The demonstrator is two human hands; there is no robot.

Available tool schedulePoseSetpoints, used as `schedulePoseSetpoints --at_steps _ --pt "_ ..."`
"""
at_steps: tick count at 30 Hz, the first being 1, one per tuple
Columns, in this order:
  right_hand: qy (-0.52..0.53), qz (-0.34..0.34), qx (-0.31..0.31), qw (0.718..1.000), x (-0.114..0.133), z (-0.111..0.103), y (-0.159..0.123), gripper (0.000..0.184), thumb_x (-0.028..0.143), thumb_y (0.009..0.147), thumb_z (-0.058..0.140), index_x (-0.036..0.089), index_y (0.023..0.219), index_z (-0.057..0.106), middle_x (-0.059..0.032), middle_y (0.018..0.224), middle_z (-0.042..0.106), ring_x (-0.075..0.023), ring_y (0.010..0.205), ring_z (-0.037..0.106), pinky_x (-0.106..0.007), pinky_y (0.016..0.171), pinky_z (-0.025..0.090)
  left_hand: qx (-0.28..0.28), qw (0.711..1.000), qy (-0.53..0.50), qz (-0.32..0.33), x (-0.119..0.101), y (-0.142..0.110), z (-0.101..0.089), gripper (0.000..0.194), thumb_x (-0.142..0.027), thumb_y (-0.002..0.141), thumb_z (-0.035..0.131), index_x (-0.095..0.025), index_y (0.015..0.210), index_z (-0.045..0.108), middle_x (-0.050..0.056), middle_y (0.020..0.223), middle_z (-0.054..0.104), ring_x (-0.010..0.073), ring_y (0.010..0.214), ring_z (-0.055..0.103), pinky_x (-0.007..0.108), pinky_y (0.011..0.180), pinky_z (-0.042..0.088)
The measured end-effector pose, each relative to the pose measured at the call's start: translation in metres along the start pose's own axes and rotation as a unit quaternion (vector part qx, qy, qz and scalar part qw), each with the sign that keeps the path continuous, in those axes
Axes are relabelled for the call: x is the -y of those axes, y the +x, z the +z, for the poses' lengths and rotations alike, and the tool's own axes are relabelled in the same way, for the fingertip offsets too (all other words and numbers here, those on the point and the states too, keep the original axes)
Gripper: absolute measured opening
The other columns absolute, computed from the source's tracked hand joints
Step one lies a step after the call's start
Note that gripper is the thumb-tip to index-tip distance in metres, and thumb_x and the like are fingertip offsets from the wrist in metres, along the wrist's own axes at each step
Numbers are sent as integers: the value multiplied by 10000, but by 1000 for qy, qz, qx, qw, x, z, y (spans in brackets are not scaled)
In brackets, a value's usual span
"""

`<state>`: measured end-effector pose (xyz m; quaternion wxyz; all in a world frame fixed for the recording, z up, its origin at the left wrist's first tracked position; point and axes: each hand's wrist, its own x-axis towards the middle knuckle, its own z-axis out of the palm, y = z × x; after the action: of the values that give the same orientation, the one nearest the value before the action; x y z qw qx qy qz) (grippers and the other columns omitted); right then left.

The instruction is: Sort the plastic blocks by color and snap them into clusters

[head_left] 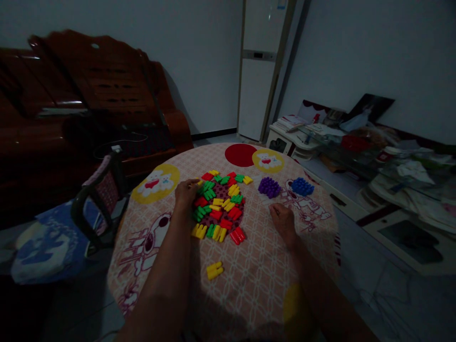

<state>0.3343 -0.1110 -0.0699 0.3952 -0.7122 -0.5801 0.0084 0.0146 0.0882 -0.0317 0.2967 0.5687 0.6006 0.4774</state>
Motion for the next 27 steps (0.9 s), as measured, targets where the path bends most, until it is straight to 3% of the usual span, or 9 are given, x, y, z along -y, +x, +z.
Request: schedulePoseSetpoints --at_steps 3,6,9,14,17,20,23,27 --pt "31 1 -10 999 9 -1 -1 303 371 945 493 205 836 722 -65 827 727 -175 722 629 -276 709 451 35 997 -40 53 -22 -26 2 342 -322 728 666 -180 1009 798 79 956 739 219 851 658 318 786 533" --pt "116 22 -3 993 25 -2 -3 323 419 939 515 198 811 713 -39 741 689 -165 674 615 -269 666 457 201 966 -154 61 -45 -66 25 414 -371 767 672 -171 1114 775 89 1052 757 236 928 681 344 836 543" --pt "232 71 43 969 42 -2 -5 358 488 932 531 191 879 723 -7 692 657 -140 585 578 -250 577 454 293 935 -186 69 -58 -107 55 356 -343 795 661 -172 1085 774 99 1077 757 241 971 691 349 859 546" --pt "344 142 80 925 50 -2 -3 353 510 810 662 182 920 733 14 661 653 -109 493 533 -230 482 438 359 914 -128 138 -57 -146 81 252 -260 811 633 -190 1003 780 89 998 749 217 918 693 336 843 549" --pt "379 196 89 900 45 -2 -1 383 516 732 725 174 905 722 7 628 668 -108 454 529 -219 428 401 384 899 -118 173 -55 -150 83 271 -244 832 611 -211 1040 781 90 1056 758 230 996 695 355 912 541" --pt "404 211 89 886 38 1 0 377 522 715 732 175 860 711 -5 603 676 -114 441 541 -215 409 392 399 892 -132 167 -53 -150 83 269 -247 843 591 -208 1025 785 98 1120 758 246 1052 697 376 967 534" --pt "388 222 45 894 26 -2 3 363 531 724 713 179 809 695 -18 610 680 -123 447 552 -227 414 400 395 895 -122 168 -53 -147 81 261 -260 858 580 -211 1012 785 99 1198 742 254 1137 677 375 1007 520" --pt "254 235 -129 929 -13 -27 12 352 522 758 649 179 833 682 -35 665 694 -157 514 582 -263 477 425 391 897 -43 204 -50 -141 76 273 -266 877 568 -208 1046 773 94 1121 763 238 1061 699 357 966 530"
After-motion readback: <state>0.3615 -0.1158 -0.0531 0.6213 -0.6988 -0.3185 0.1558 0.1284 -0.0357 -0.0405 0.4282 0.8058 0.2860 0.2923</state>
